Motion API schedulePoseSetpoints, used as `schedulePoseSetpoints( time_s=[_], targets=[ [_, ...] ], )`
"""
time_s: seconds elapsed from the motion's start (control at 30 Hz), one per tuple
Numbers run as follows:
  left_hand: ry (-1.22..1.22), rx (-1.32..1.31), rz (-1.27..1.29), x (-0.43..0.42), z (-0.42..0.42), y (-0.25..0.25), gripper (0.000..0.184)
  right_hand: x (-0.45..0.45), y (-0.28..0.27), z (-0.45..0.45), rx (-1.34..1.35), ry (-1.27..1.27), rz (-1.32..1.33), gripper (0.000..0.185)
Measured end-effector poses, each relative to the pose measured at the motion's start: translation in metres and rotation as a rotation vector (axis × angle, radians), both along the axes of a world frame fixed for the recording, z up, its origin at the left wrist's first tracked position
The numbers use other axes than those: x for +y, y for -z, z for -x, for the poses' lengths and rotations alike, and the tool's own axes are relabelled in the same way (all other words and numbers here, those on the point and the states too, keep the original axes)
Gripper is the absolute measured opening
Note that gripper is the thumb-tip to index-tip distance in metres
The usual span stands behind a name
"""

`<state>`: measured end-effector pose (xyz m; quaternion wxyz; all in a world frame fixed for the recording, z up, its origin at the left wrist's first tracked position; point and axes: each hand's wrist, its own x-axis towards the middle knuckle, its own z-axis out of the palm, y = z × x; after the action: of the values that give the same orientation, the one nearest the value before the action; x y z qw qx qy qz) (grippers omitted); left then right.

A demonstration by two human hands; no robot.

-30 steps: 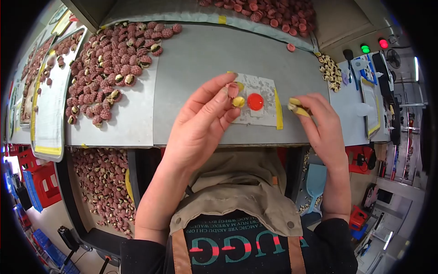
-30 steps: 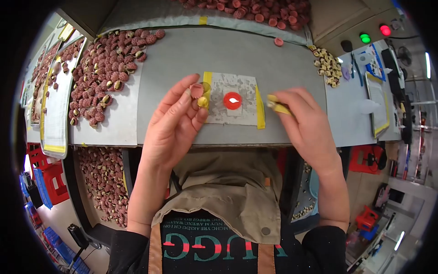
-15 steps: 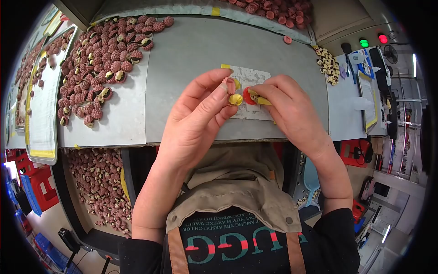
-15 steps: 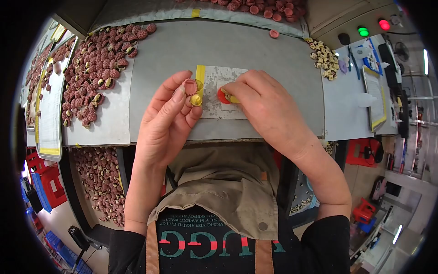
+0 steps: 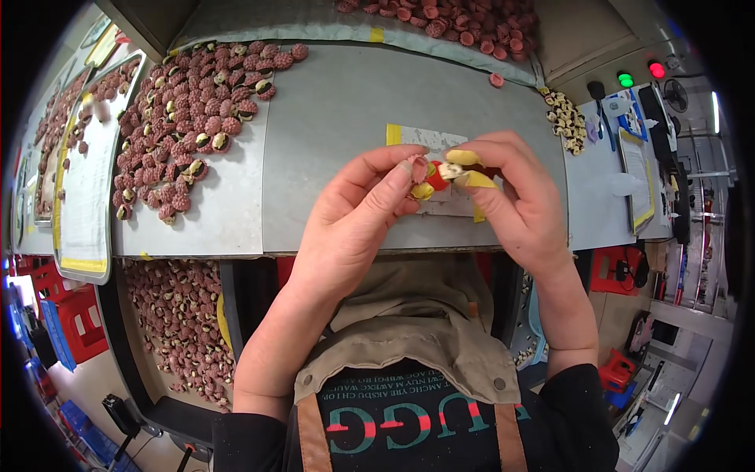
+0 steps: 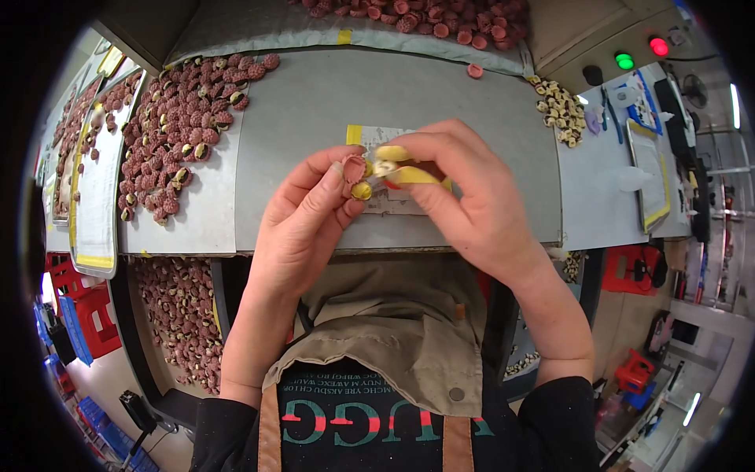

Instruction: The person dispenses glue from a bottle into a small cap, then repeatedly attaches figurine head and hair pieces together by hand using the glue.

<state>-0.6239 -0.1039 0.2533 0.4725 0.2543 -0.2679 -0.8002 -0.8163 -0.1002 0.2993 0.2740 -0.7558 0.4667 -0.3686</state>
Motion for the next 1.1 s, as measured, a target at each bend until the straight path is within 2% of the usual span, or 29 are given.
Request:
schedulePoseSetpoints(
  time_s=[0.17,0.27,0.37,0.43,0.53,0.63,0.73,0.77,0.87,0.9,1.1],
  targets=[
    [0.043,0.076,0.005,-0.003,-0.001,0.002,0.030,-0.006,0.000,-0.012,0.208,-0.084,0.262,0.026],
    [0.006,0.021,0.052,-0.002,0.000,0.004,0.030,-0.002,0.004,-0.016,0.132,-0.051,0.257,0.028],
    [-0.137,-0.136,0.195,0.006,0.010,0.004,0.028,0.003,0.020,-0.018,-0.171,0.029,0.019,0.032],
    [-0.234,-0.190,0.287,0.011,0.014,0.008,0.027,0.003,0.018,-0.017,-0.027,0.014,0.192,0.032],
    [-0.114,-0.168,0.206,0.008,0.010,0.008,0.029,0.005,0.021,-0.016,0.097,0.008,0.339,0.031],
    [0.021,-0.149,0.167,0.001,0.003,0.005,0.037,0.007,0.019,-0.014,0.084,0.018,0.318,0.033],
    [0.058,-0.149,0.166,0.006,0.001,-0.005,0.046,0.010,0.011,-0.014,-0.031,-0.008,0.170,0.037],
    [0.101,-0.155,0.184,0.005,0.000,-0.002,0.058,0.011,0.010,-0.013,-0.076,-0.020,0.112,0.038],
    [0.045,-0.183,0.202,0.009,0.004,-0.010,0.065,0.010,0.018,-0.002,0.022,-0.103,0.099,0.038],
    [0.042,-0.166,0.173,0.010,0.006,-0.015,0.073,0.011,0.018,-0.005,-0.007,-0.066,0.111,0.035],
    [-0.051,-0.326,0.337,0.018,0.021,0.000,0.072,0.012,0.027,-0.006,-0.008,-0.014,0.165,0.033]
  ],
)
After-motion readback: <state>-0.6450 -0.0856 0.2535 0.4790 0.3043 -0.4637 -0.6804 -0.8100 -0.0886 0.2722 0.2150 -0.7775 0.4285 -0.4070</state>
